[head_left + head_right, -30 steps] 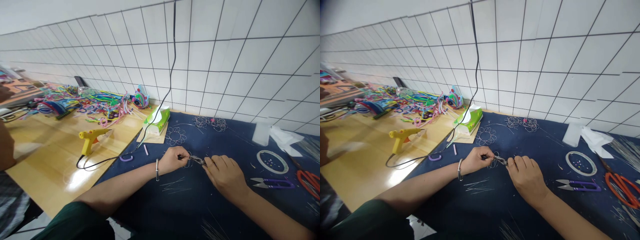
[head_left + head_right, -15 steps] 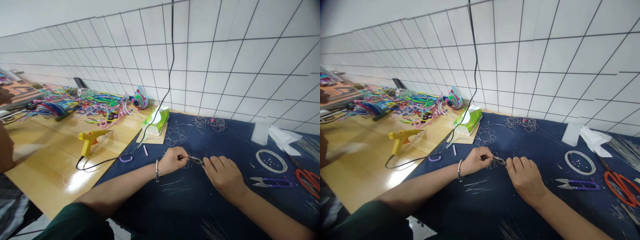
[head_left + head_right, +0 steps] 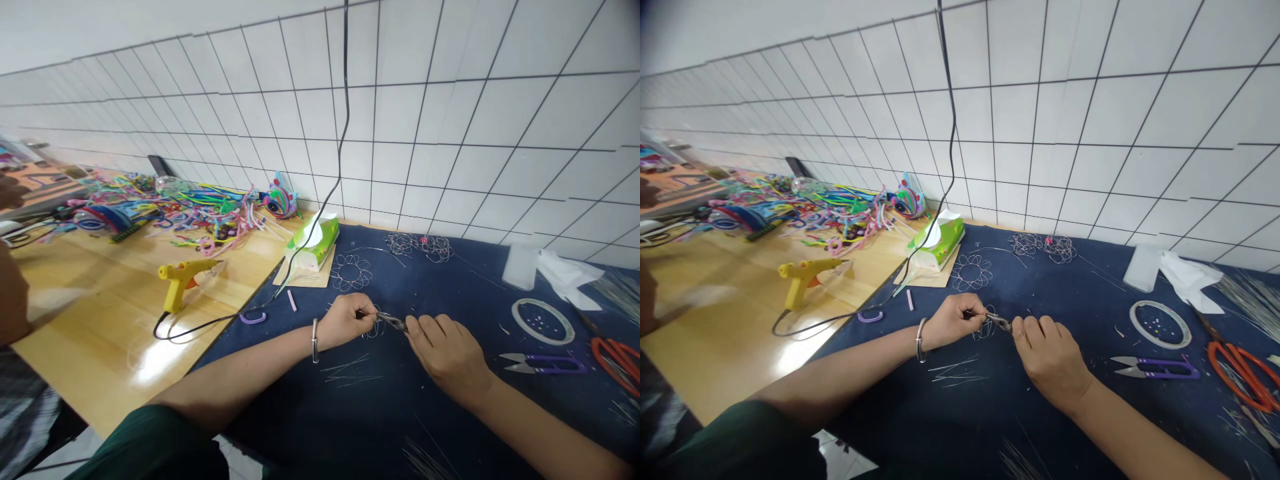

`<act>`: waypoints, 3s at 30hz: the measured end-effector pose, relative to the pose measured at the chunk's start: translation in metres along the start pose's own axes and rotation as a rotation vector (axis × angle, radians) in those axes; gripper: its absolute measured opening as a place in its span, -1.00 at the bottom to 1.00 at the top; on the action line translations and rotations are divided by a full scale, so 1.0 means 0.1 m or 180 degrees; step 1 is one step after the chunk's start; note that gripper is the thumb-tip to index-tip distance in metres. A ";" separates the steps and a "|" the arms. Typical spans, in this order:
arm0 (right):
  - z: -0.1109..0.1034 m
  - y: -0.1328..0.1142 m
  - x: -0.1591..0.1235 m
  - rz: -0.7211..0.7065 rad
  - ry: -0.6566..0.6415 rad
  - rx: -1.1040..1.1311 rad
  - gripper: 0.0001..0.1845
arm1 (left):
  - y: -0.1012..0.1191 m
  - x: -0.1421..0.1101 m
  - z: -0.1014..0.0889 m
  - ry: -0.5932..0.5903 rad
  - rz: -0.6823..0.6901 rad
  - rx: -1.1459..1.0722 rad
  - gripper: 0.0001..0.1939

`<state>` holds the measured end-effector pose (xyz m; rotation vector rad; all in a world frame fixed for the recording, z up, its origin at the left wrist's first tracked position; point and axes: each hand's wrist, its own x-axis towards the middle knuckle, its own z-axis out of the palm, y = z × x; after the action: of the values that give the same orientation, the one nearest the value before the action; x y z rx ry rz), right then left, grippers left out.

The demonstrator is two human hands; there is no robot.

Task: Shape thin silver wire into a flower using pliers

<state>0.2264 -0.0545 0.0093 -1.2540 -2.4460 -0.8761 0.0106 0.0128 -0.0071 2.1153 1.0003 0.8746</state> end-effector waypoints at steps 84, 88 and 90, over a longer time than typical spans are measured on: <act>-0.04 -0.04 0.03 0.0186 0.0093 0.0030 -0.77 | -0.06 0.03 -0.01 -0.0480 -0.0595 -0.1074 -0.92; -0.05 -0.04 0.04 0.0122 0.0096 -0.0022 -0.76 | -0.04 0.03 -0.03 -0.0483 -0.0614 -0.1076 -0.92; -0.05 -0.05 0.04 0.0110 0.0107 -0.0027 -0.76 | -0.03 0.03 -0.03 -0.0506 -0.0635 -0.1153 -0.91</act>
<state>0.2201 -0.0575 0.0130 -1.2703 -2.3899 -0.8922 0.0083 0.0176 -0.0072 1.7188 0.8780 0.7150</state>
